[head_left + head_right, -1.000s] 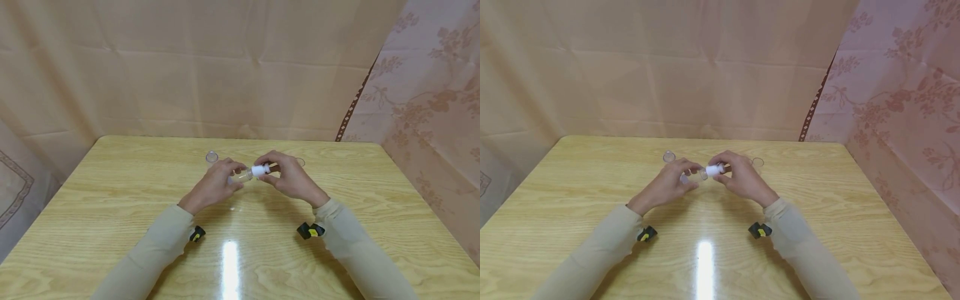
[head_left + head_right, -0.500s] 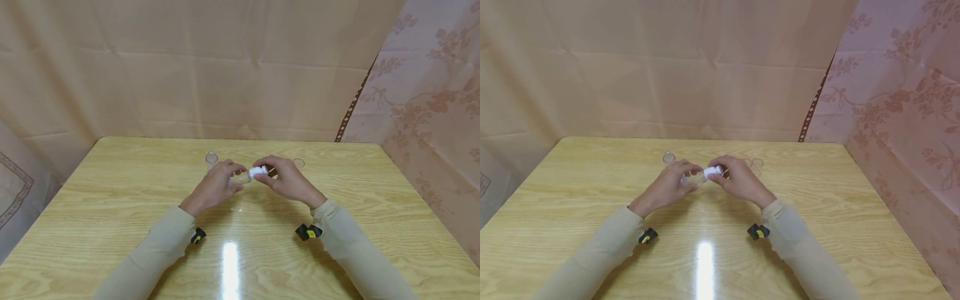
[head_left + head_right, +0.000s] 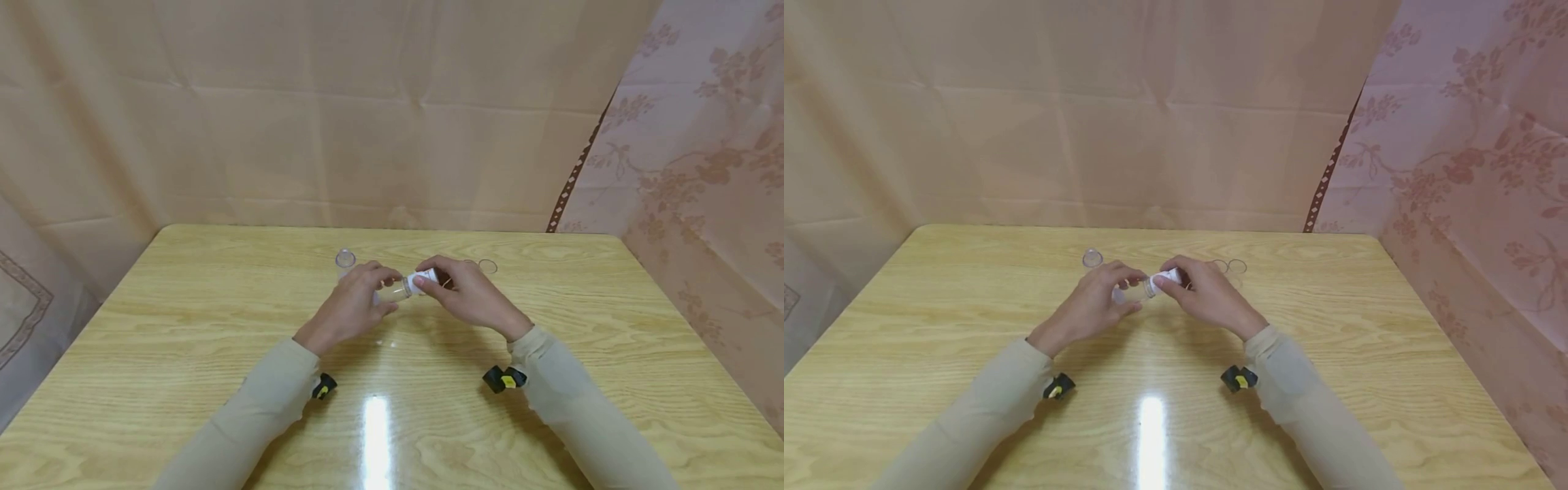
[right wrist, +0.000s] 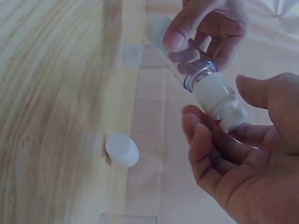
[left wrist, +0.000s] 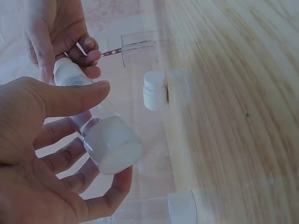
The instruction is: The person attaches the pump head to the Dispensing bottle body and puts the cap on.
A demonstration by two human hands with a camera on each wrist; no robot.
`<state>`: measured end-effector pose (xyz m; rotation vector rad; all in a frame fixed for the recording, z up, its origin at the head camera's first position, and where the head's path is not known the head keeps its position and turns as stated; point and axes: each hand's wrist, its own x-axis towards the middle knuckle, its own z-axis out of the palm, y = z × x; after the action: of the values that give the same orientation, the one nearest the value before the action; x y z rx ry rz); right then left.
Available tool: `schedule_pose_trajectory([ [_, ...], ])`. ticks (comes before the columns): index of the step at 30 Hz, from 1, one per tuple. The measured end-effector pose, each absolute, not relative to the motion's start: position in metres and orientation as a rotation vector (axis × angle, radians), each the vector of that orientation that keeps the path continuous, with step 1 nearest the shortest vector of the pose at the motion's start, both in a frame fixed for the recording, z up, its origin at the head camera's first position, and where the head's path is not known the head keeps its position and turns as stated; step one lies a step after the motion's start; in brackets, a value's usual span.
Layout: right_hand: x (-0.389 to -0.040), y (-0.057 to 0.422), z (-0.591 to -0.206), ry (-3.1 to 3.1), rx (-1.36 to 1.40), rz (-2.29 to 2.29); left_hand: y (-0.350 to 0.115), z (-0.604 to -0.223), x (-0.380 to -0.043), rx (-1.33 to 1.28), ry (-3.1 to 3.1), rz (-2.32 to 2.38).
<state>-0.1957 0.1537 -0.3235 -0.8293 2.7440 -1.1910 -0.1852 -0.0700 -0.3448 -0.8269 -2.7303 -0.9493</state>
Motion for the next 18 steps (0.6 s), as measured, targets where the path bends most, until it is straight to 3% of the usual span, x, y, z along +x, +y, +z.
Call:
schedule_pose_trajectory([
  [18,-0.1956,0.1574,-0.3215,2.733,-0.974,-1.167,-0.0715,-0.3414,-0.1853,-0.824,-2.739,-1.064],
])
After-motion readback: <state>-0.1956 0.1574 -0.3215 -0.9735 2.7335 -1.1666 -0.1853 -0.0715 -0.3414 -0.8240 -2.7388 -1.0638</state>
